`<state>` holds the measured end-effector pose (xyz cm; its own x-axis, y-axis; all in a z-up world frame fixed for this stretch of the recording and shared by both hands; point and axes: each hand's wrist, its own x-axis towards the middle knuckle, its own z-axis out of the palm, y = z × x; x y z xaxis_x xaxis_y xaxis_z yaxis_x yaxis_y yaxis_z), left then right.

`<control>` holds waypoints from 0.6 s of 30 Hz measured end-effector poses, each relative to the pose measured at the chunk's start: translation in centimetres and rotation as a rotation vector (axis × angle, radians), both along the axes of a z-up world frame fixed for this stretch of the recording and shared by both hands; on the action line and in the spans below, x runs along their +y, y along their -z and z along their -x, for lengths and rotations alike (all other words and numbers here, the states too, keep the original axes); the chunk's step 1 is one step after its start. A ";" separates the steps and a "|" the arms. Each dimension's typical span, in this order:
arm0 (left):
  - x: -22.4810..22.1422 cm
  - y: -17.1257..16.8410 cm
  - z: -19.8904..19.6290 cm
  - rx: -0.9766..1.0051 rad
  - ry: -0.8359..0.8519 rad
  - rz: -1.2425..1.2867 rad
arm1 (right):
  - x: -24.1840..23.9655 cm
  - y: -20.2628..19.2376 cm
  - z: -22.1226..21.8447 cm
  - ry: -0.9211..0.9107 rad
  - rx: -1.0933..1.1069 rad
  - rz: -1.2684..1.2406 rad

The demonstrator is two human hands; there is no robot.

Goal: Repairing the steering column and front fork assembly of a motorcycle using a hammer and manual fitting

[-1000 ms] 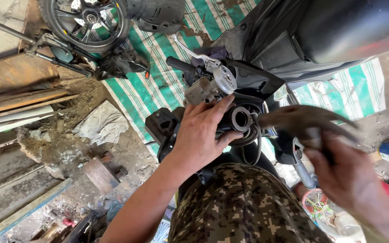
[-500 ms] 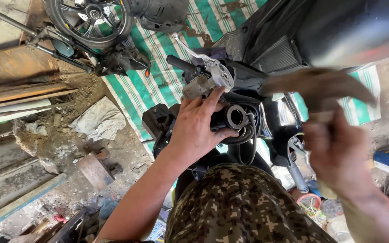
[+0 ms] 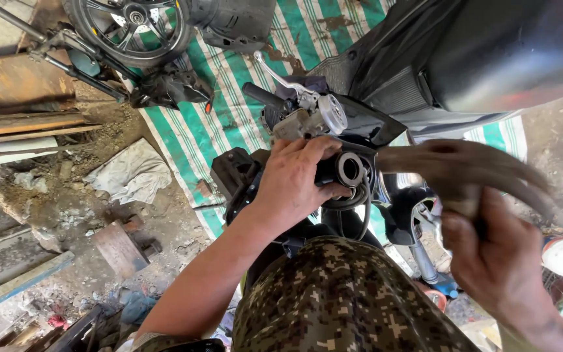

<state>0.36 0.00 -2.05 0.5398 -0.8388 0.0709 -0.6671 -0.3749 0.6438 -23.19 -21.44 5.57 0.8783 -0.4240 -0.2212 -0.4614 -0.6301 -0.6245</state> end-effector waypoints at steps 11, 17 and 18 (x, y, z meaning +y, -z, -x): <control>0.0 -1.1 -1.1 0.050 0.148 -0.195 | 1.2 4.8 2.4 0.103 0.176 -0.033; -0.6 -1.8 -1.1 0.113 0.092 -0.248 | 0.7 1.0 -3.1 0.335 0.023 -0.394; -0.4 -1.6 -1.1 0.116 0.093 -0.252 | 0.1 1.2 -3.5 0.336 0.027 -0.398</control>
<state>1.44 -0.41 -0.42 0.4525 -0.8682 -0.2037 -0.6335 -0.4737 0.6118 -19.69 -21.36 4.34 0.7000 -0.5601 -0.4430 -0.6165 -0.1610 -0.7707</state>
